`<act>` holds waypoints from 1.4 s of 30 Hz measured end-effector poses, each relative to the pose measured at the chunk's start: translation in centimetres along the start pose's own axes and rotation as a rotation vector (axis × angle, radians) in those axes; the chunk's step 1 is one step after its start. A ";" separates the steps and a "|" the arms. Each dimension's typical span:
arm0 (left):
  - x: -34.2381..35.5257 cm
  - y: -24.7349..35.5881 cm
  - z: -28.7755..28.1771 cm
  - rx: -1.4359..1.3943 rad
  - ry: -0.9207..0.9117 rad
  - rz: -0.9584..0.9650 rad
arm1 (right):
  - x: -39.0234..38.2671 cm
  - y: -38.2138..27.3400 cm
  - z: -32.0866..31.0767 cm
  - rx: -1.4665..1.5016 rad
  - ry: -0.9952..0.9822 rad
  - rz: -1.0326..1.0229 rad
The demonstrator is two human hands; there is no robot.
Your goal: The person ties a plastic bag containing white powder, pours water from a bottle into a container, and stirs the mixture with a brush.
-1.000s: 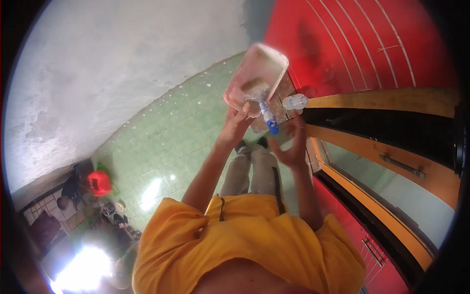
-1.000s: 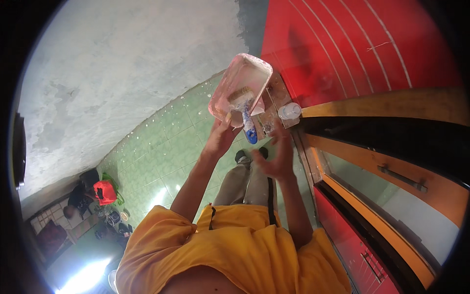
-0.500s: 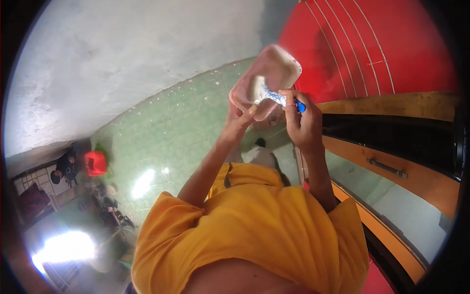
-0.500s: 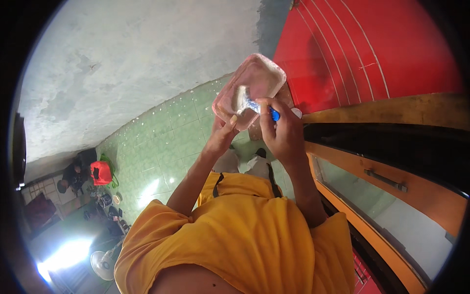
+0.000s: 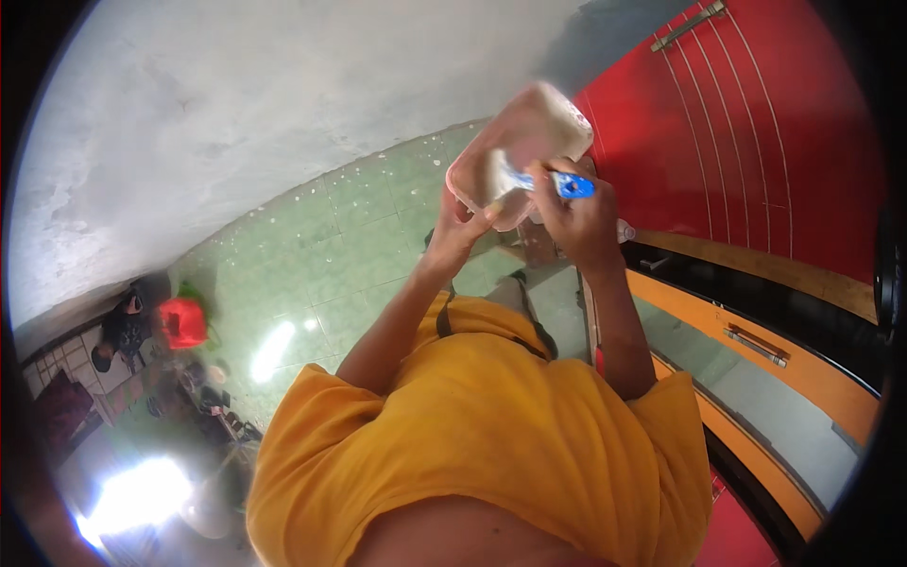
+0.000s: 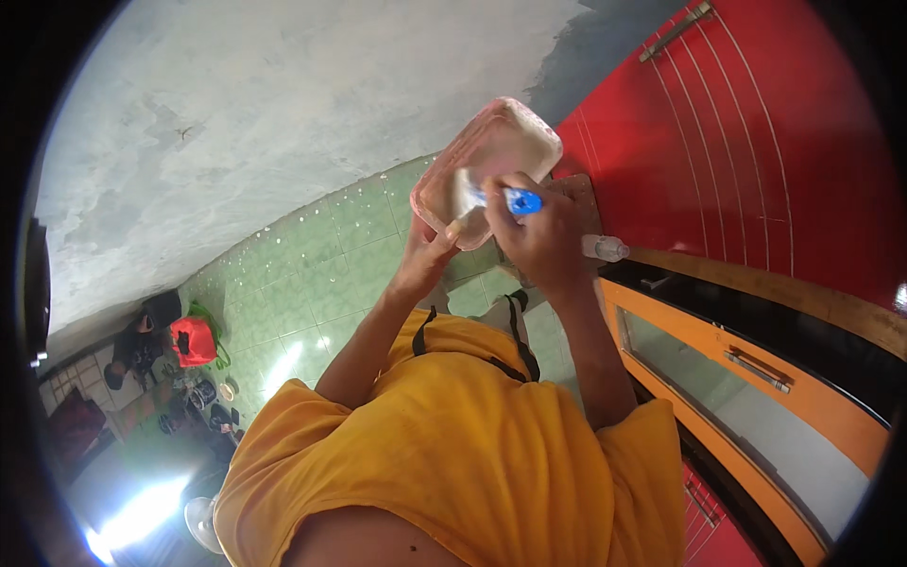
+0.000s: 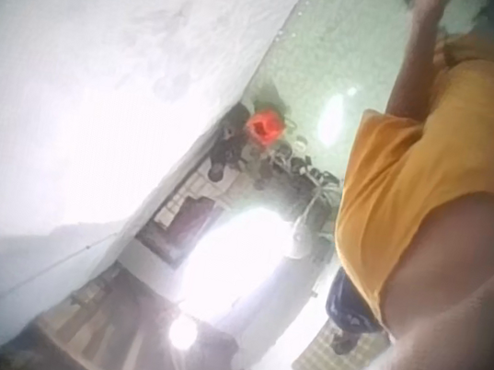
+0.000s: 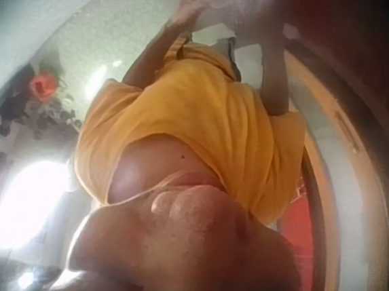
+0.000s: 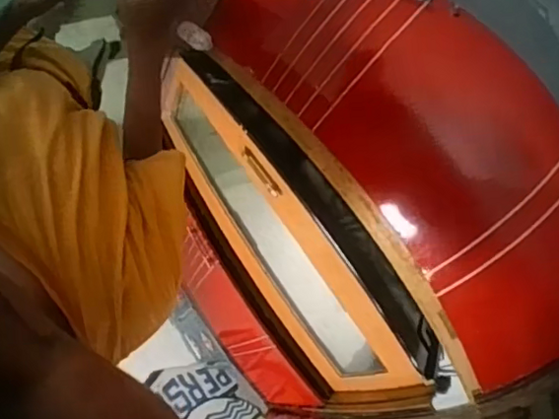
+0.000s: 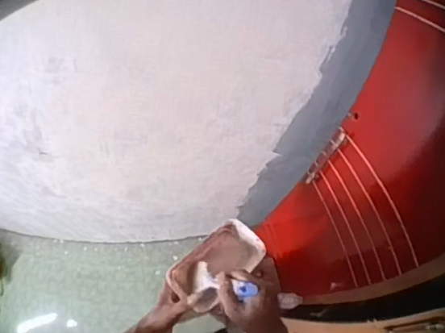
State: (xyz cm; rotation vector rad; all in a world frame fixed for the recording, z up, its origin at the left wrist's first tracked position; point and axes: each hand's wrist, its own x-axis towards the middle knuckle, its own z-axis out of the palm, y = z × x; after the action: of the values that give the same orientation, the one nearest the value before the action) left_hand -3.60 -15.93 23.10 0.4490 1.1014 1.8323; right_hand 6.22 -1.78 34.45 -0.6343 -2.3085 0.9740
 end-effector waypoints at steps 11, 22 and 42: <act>2.0 3.7 -4.9 -0.041 0.050 -0.134 | 3.5 -1.0 5.9 -0.117 0.127 0.126; 3.8 3.6 -5.5 -0.019 0.095 -0.051 | 4.0 0.5 5.3 -0.099 0.172 0.190; 7.7 6.3 -0.8 0.011 0.101 0.128 | 10.9 0.8 3.0 0.073 0.160 0.056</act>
State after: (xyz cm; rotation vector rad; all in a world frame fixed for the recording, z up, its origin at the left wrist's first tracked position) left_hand -11.32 -10.86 26.84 0.4463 1.1745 1.9799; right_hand -3.55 3.82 35.37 -0.7227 -2.1167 0.9906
